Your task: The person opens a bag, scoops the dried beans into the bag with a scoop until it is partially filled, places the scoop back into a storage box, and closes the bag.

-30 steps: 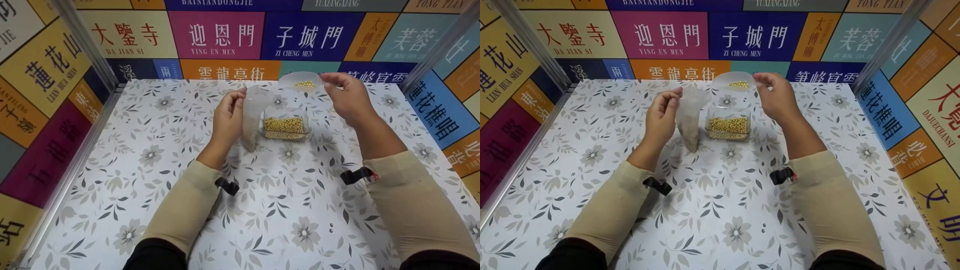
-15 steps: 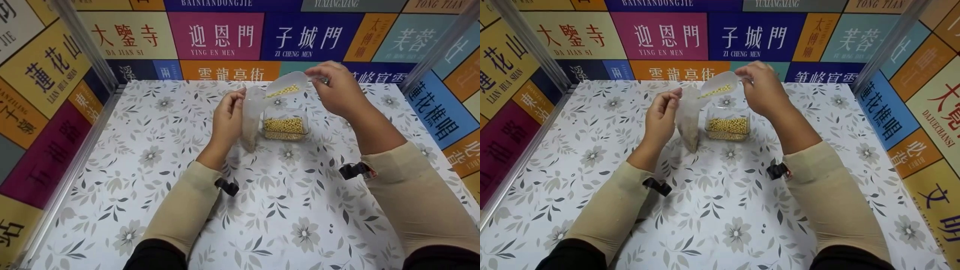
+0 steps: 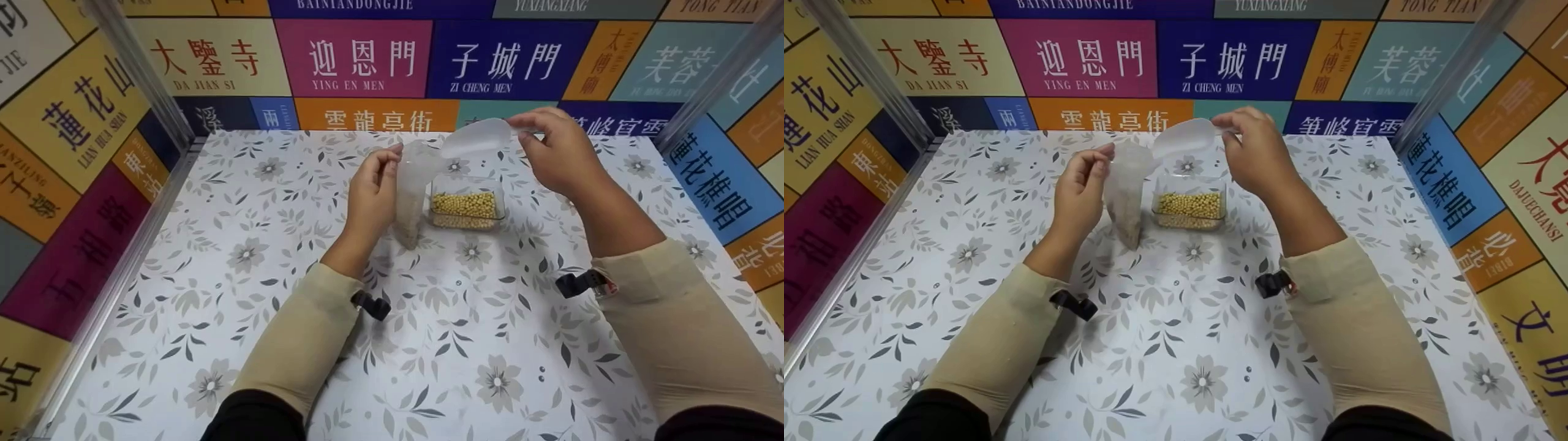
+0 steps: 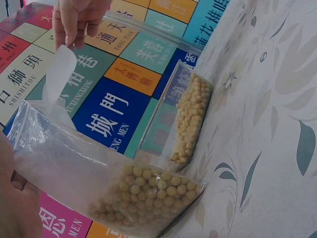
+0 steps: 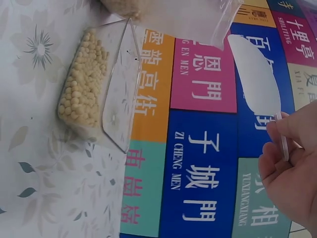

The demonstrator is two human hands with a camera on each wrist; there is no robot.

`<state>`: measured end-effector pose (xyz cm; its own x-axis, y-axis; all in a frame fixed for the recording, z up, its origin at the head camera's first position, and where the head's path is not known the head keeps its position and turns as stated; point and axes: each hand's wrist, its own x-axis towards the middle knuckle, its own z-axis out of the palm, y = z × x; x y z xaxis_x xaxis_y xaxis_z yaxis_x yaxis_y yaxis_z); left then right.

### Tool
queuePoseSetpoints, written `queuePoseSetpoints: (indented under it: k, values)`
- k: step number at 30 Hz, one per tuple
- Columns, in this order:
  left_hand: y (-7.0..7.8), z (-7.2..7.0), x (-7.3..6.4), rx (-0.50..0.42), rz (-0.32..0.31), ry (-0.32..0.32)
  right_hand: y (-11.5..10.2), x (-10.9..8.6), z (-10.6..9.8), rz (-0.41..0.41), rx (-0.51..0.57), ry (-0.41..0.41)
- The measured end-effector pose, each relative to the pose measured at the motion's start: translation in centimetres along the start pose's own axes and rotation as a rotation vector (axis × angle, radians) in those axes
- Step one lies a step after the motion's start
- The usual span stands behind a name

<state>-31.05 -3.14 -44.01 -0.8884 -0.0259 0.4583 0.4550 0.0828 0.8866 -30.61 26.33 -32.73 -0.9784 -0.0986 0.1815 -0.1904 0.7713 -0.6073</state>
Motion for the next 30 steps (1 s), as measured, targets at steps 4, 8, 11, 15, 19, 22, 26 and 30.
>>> queuePoseSetpoints:
  k: [4, 8, 11, 15, 19, 22, 26, 30]
  values:
    - [0.0, 0.0, 0.0, 0.001, 0.006, 0.005, 1.9, 0.3, 0.3, 0.089, 0.069, 0.008]
    - [0.1, 0.0, 0.0, -0.003, 0.009, 0.01, 3.9, 0.5, 1.1, 0.176, 0.113, 0.003]
    - [0.0, 0.0, 0.0, -0.011, 0.004, 0.009, 5.2, 0.5, 2.0, 0.205, 0.124, -0.003]
    - [-0.1, 0.1, 0.1, -0.03, 0.003, 0.014, 6.7, 0.4, 3.5, 0.22, 0.136, -0.007]
    - [-0.2, 0.1, 0.0, -0.032, 0.0, 0.015, 7.8, 0.0, 5.4, 0.176, 0.157, 0.018]
    - [-0.2, 0.0, 0.0, -0.02, 0.004, 0.01, 8.4, -0.4, 6.6, 0.152, 0.184, 0.038]
    - [-0.1, 0.0, 0.1, 0.008, 0.017, 0.006, 8.7, -0.9, 7.6, 0.162, 0.202, 0.048]
    - [-0.1, 0.1, 0.1, 0.013, 0.021, 0.006, 9.0, -1.2, 8.2, 0.18, 0.195, 0.054]
